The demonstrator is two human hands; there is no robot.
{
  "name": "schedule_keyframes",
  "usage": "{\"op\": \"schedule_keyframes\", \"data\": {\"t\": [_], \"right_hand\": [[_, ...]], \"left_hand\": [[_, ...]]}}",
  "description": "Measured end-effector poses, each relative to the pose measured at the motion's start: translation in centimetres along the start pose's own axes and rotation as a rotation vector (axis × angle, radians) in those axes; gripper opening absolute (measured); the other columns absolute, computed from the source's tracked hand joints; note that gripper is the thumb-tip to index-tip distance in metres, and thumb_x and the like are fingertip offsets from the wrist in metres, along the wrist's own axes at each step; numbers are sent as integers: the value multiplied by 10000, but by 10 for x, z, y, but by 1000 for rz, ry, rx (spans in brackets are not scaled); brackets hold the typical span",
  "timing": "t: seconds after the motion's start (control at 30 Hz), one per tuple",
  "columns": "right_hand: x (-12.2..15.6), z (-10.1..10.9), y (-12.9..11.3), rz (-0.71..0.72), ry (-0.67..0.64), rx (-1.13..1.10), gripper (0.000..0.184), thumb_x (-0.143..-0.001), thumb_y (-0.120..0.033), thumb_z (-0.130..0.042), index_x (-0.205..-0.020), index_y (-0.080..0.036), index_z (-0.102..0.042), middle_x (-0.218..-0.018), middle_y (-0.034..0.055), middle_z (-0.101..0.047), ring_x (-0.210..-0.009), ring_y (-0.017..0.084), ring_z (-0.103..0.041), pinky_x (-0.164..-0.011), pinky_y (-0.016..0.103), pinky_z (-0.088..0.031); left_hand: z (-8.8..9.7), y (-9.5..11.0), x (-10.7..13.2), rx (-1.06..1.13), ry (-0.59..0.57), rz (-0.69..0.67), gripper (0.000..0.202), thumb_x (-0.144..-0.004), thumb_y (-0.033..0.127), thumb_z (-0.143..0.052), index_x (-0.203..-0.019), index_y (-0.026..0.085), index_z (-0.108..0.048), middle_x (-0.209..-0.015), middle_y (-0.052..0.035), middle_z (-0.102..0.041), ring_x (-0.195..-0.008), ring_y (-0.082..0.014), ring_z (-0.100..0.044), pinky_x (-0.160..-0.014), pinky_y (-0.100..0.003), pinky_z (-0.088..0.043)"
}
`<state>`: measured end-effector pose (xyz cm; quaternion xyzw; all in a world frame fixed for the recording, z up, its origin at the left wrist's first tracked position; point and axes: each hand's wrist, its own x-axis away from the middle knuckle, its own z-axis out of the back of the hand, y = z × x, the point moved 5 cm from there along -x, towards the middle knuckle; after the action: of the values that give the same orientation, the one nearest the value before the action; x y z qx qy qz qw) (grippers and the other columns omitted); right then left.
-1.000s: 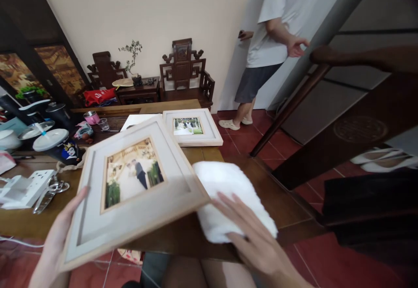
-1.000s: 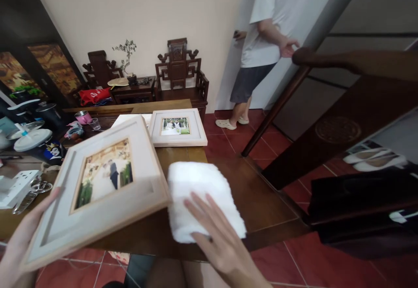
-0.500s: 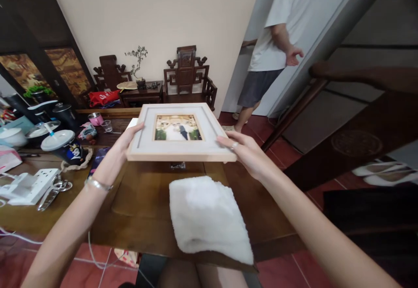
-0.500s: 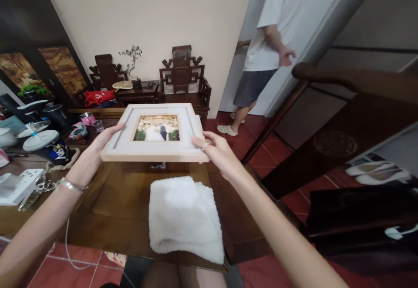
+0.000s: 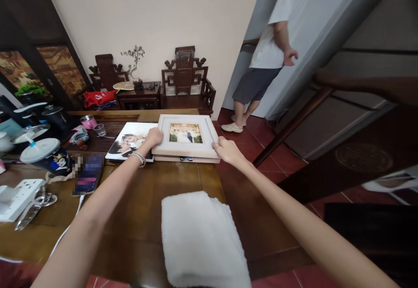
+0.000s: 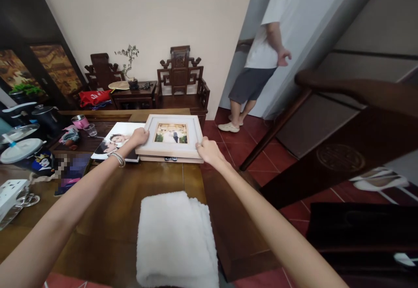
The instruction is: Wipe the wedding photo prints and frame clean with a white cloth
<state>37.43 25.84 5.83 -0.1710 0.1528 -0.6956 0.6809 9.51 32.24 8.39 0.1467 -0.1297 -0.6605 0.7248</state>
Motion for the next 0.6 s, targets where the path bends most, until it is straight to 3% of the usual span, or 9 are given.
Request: {"op": "schedule_keyframes", "data": {"t": [0.1, 0.2, 0.3, 0.47, 0.6], "right_hand": [[2, -5, -5, 32, -21, 80, 395, -958, -298, -340, -1165, -27, -539, -1109, 295, -648, -1020, 370, -639, -811, 400, -453], [5, -8, -8, 31, -27, 146, 391, -960, -282, -321, -1162, -20, -530, -1097, 310, -643, -1036, 399, -630, -829, 448, -451], [6, -11, -7, 13, -43, 185, 399, -964, -297, -312, -1154, -28, -538, -1086, 304, -647, -1027, 392, -637, -823, 449, -462], [-2, -13, 2, 16, -52, 193, 439, -963, -369, -333, -1168, -46, -548, -1091, 282, -647, -1002, 382, -643, -795, 440, -483], [4, -9, 0, 80, 21, 178, 494, -963, -358, -351, -1316, -29, -452, -1247, 267, -575, -1165, 360, -552, -935, 441, -443]], "left_hand": [[-11, -1, 2, -90, 22, -11, 363, -922, 344, -597, -1226, 148, -562, -1232, -113, -587, -1052, -237, -612, -877, -442, -531], [-17, 0, 5, -147, 37, -51, 294, -956, 252, -497, -1105, 30, -618, -1168, -223, -608, -1163, -326, -538, -985, -481, -427], [-18, 1, 7, -162, 62, -69, 345, -958, 213, -394, -1085, -15, -620, -1204, -288, -572, -1223, -382, -464, -1016, -488, -358], [-16, -4, 10, -149, 99, -47, 448, -942, 322, -409, -1191, -16, -563, -1269, -292, -508, -1197, -388, -473, -957, -453, -397], [-2, -24, 18, -143, 128, -18, 459, -954, 403, -386, -1213, 72, -572, -1265, -224, -539, -1191, -347, -488, -986, -428, -383]]}}
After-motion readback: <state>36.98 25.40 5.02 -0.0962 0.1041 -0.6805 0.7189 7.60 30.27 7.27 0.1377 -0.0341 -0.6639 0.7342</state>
